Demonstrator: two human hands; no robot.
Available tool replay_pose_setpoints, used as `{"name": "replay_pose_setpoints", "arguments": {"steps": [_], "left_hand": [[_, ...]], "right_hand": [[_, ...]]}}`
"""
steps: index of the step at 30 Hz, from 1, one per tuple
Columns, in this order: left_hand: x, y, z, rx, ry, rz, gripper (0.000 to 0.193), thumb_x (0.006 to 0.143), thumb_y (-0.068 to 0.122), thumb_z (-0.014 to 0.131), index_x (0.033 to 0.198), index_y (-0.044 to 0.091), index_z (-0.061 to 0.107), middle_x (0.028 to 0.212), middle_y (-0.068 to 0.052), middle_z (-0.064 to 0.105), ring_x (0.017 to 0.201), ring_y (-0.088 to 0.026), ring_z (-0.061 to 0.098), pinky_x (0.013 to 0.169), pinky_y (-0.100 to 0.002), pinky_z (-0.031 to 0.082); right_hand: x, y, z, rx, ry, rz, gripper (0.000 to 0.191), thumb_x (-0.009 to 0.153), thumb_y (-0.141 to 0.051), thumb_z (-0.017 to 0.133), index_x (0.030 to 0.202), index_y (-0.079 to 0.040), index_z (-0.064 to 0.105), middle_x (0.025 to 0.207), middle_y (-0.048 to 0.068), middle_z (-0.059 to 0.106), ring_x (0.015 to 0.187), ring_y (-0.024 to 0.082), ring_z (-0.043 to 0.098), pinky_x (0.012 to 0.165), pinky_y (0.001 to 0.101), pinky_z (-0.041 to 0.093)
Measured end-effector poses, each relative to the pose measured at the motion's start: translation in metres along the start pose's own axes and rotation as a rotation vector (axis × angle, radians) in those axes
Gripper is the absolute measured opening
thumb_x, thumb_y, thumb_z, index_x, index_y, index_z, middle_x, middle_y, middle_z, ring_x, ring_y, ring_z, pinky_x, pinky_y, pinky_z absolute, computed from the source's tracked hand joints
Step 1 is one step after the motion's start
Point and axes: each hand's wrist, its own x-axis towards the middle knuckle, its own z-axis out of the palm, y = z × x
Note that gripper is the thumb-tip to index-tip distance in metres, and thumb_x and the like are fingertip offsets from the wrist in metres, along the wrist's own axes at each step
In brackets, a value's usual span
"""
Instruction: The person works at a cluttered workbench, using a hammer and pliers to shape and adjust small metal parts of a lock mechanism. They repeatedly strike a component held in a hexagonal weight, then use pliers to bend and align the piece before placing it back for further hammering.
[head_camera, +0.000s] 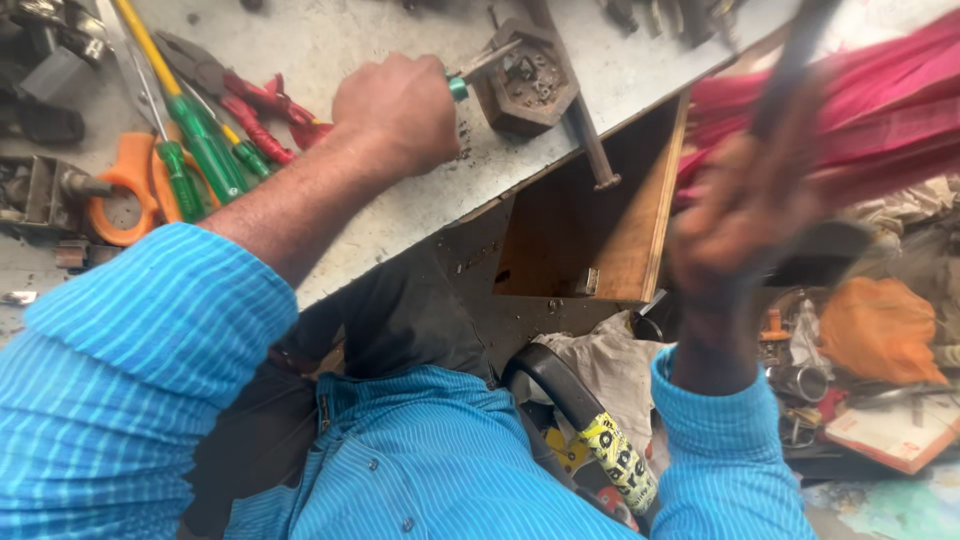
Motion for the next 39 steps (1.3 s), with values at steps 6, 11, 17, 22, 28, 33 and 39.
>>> {"name": "replay_pose_setpoints", "arguments": {"steps": [6,11,17,22,28,33,39], "left_hand": [[-0.004,0.001,-0.003,0.013,0.022,0.041,0.033,0.083,0.027,0.076,0.107,0.006,0.071,0.103,-0.018,0.071,0.095,-0.037,0.070,0.081,-0.047,0.057],[-0.003,0.005,-0.008,0.002,-0.070,-0.016,0.026,0.091,0.023,0.068,0.109,0.004,0.071,0.103,-0.016,0.073,0.094,-0.032,0.074,0.083,-0.046,0.059],[-0.001,0.005,-0.006,-0.038,-0.073,-0.025,0.024,0.090,0.020,0.064,0.107,0.004,0.068,0.097,-0.015,0.071,0.085,-0.027,0.072,0.078,-0.043,0.060],[-0.001,0.004,-0.013,-0.148,-0.095,-0.017,0.024,0.088,0.015,0.059,0.100,-0.001,0.071,0.093,-0.017,0.071,0.079,-0.027,0.069,0.074,-0.042,0.056],[-0.019,0.002,-0.026,-0.431,-0.194,-0.040,0.026,0.090,0.015,0.056,0.094,-0.008,0.068,0.082,-0.016,0.068,0.069,-0.025,0.064,0.061,-0.043,0.051],[-0.039,-0.009,-0.031,-0.713,-0.350,-0.041,0.023,0.097,0.026,0.058,0.094,0.004,0.064,0.070,-0.001,0.053,0.060,-0.016,0.046,0.055,-0.036,0.043],[-0.049,-0.025,-0.036,-1.052,-0.493,0.061,0.020,0.095,0.024,0.062,0.085,0.008,0.055,0.066,0.000,0.050,0.057,-0.014,0.049,0.055,-0.032,0.045]], "right_hand": [[-0.019,-0.002,0.044,-0.052,-0.324,-0.034,0.051,0.117,0.001,0.053,0.163,-0.013,0.037,0.113,0.013,0.063,0.069,0.017,0.056,0.064,0.0309,0.051],[-0.017,-0.005,0.038,0.153,-0.146,-0.023,0.052,0.114,0.004,0.054,0.162,-0.011,0.038,0.135,0.018,0.070,0.073,0.019,0.062,0.067,0.0310,0.055],[-0.018,0.005,0.052,0.034,-0.334,0.020,0.056,0.104,0.000,0.062,0.157,-0.004,0.043,0.109,0.024,0.067,0.082,0.031,0.068,0.076,0.0423,0.058],[-0.004,0.046,0.047,0.066,-0.164,-0.009,0.046,0.114,-0.004,0.059,0.157,-0.007,0.042,0.135,0.027,0.067,0.116,0.040,0.073,0.096,0.0440,0.060],[0.012,0.085,0.064,-0.236,-0.292,0.167,0.044,0.105,-0.017,0.064,0.148,-0.011,0.055,0.115,0.024,0.071,0.100,0.047,0.069,0.084,0.0548,0.055],[0.012,0.093,0.080,-0.318,-0.361,0.190,0.044,0.101,-0.022,0.067,0.144,-0.020,0.059,0.104,0.019,0.068,0.090,0.045,0.068,0.078,0.0558,0.054],[0.025,0.087,0.083,-0.317,-0.412,0.184,0.042,0.099,-0.022,0.068,0.141,-0.022,0.064,0.102,0.017,0.065,0.087,0.039,0.068,0.077,0.0535,0.055]]}}
